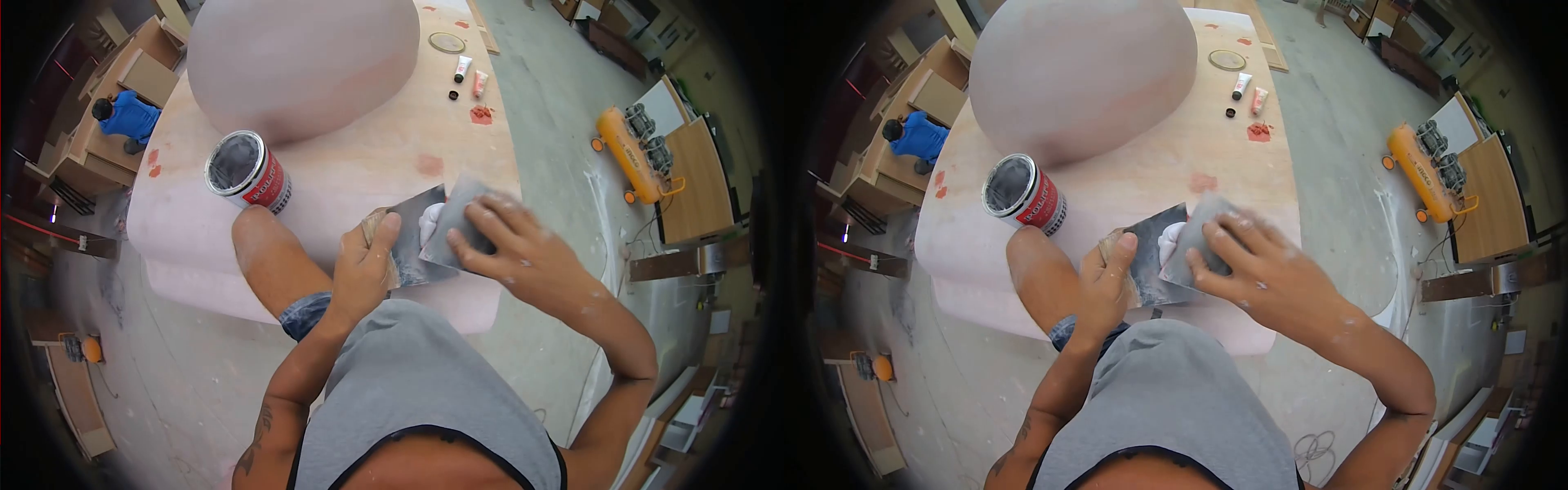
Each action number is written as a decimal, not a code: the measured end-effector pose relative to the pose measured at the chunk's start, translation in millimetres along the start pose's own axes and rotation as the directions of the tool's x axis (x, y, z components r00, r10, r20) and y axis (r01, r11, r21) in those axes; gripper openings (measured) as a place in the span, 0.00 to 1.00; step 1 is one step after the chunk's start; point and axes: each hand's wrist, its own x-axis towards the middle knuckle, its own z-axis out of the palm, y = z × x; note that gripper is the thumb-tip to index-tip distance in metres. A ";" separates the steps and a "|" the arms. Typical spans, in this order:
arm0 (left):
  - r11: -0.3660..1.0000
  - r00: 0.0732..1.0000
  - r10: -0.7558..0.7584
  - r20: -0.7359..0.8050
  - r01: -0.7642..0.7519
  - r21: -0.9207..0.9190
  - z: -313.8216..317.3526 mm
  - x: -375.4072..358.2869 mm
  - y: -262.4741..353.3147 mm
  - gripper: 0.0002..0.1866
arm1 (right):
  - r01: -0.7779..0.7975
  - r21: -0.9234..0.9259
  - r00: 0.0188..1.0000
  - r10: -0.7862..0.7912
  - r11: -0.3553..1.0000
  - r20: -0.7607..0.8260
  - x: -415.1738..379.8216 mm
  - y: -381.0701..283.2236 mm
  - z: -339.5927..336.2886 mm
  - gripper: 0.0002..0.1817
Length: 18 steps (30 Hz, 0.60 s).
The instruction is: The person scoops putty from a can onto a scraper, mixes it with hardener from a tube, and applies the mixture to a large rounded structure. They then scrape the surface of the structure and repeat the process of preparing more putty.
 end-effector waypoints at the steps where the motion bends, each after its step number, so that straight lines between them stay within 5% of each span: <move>1: 1.000 1.000 -0.003 0.015 0.002 0.017 -2.8 2.0 -0.5 0.20 | 0.010 0.032 0.999 -0.011 0.999 0.036 -0.5 1.4 3.0 0.18; 6: 0.993 0.998 0.067 -0.005 -0.066 0.101 -3.9 -1.1 12.9 0.20 | -0.018 -0.008 0.996 0.017 1.000 -0.084 2.3 -0.8 6.2 0.18; 9: 0.996 0.997 -0.017 0.073 0.010 0.091 -9.5 4.5 22.8 0.19 | -0.037 0.047 0.995 0.041 0.998 -0.091 -1.6 -4.5 -7.0 0.20; 11: 0.858 0.981 -0.167 0.095 0.192 -0.476 -2.1 2.6 33.2 0.17 | -0.083 0.092 0.991 0.092 0.992 -0.102 -6.7 -16.0 -7.9 0.23; 12: 0.858 0.982 -0.163 0.096 0.189 -0.478 0.5 2.9 25.9 0.17 | -0.055 0.325 0.948 0.152 0.944 -0.280 -6.5 -26.6 2.9 0.27; 14: 0.521 0.932 -0.238 0.272 0.359 -0.775 6.3 4.2 4.4 0.19 | 0.056 0.667 0.824 0.342 0.743 -0.451 0.5 -49.3 27.5 0.41; 16: 0.496 0.933 -0.234 0.273 0.356 -0.792 9.8 -5.1 -0.4 0.21 | 0.138 0.763 0.637 0.533 0.632 -0.557 11.0 -58.6 79.5 0.43; 18: 0.693 0.976 -0.117 0.183 0.212 -0.689 4.9 -1.3 -8.6 0.20 | -0.104 0.709 0.703 0.556 0.697 -0.443 6.2 -42.5 91.4 0.39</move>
